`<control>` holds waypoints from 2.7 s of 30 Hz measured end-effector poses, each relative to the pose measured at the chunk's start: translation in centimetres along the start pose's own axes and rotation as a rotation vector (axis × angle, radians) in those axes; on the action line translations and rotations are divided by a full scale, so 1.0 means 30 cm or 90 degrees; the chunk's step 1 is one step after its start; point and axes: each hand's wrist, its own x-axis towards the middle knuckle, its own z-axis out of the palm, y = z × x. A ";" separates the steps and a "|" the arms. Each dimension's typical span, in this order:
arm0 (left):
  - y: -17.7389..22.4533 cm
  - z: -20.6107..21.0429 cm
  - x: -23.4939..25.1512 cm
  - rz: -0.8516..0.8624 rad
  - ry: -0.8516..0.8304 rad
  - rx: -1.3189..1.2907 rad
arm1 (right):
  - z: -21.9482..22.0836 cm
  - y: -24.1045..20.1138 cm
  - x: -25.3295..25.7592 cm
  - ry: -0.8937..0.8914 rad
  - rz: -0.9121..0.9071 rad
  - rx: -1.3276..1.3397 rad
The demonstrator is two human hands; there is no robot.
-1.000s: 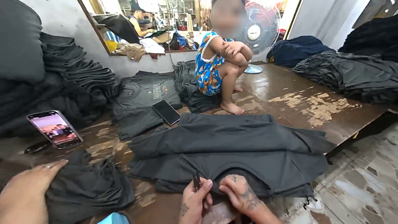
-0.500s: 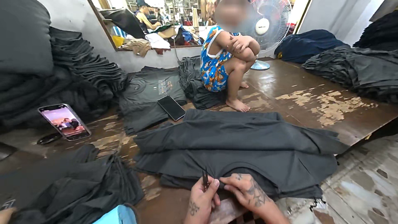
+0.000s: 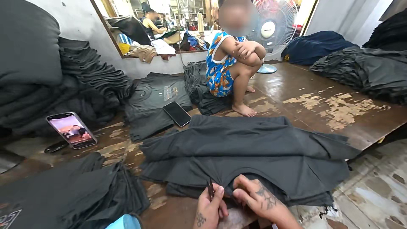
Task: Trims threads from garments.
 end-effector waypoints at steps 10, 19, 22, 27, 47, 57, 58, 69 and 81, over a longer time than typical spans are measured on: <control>0.007 0.018 -0.006 0.007 0.004 0.023 | 0.041 0.050 -0.028 0.160 -0.162 -0.078; -0.007 -0.001 0.008 -0.001 -0.020 0.013 | 0.011 -0.013 -0.010 0.072 -0.036 -0.144; 0.003 -0.002 0.005 -0.009 -0.020 0.048 | 0.034 0.011 0.011 0.074 -0.124 -0.104; -0.011 -0.016 0.000 0.011 -0.035 0.048 | -0.007 0.001 0.006 -0.006 -0.115 -0.097; -0.009 -0.019 0.019 -0.012 -0.057 0.032 | -0.002 0.018 0.008 0.035 -0.121 -0.071; 0.013 -0.003 0.023 -0.021 -0.025 0.002 | -0.032 -0.030 -0.017 0.098 -0.107 -0.065; 0.016 0.001 0.023 -0.020 -0.026 0.004 | -0.024 -0.041 -0.006 0.076 -0.079 -0.068; 0.020 -0.013 0.016 -0.039 -0.032 -0.006 | -0.023 0.008 0.024 -0.008 -0.047 0.061; 0.288 -0.043 0.029 0.209 0.053 0.113 | 0.029 0.064 -0.037 0.137 -0.105 0.107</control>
